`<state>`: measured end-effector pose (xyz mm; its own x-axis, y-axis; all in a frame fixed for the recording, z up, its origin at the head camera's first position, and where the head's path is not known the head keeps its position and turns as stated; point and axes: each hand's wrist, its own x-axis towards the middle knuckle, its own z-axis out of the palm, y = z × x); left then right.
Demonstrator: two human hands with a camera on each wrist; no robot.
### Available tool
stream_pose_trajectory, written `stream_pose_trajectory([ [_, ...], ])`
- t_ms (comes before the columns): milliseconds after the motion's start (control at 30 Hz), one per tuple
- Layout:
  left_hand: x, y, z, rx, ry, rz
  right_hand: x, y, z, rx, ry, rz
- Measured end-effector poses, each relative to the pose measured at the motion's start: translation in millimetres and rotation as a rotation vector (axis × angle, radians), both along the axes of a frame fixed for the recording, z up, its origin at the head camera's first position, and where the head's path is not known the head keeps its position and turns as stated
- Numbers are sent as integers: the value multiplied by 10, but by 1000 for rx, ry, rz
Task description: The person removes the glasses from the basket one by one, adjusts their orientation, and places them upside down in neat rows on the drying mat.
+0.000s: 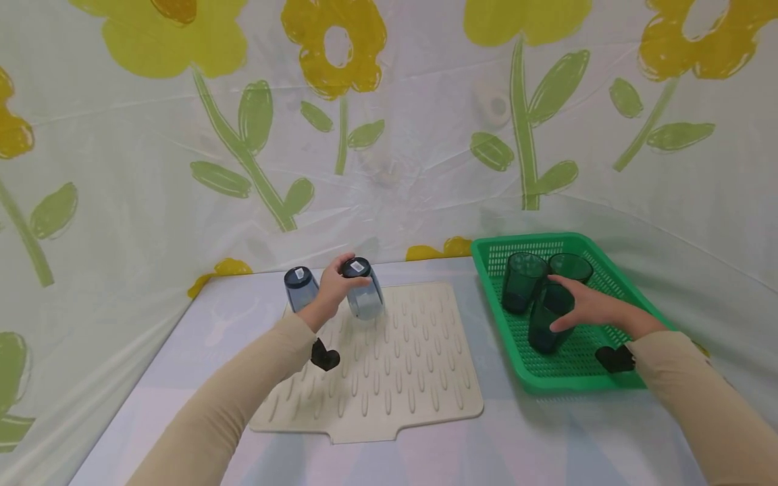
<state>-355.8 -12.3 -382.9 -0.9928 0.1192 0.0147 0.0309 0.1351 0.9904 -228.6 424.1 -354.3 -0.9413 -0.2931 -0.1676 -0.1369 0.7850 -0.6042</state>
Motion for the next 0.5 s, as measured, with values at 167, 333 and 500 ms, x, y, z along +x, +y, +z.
stream_pose_trajectory([
  [167, -9, 11, -38, -3, 5, 15, -7, 32, -18, 5, -20, -11],
  [333, -12, 15, -71, -14, 2, 25, -12, 61, -39, 10, -34, -23],
  [500, -34, 7, -109, -11, -2, 32, -15, 78, -51, 18, -26, -28],
])
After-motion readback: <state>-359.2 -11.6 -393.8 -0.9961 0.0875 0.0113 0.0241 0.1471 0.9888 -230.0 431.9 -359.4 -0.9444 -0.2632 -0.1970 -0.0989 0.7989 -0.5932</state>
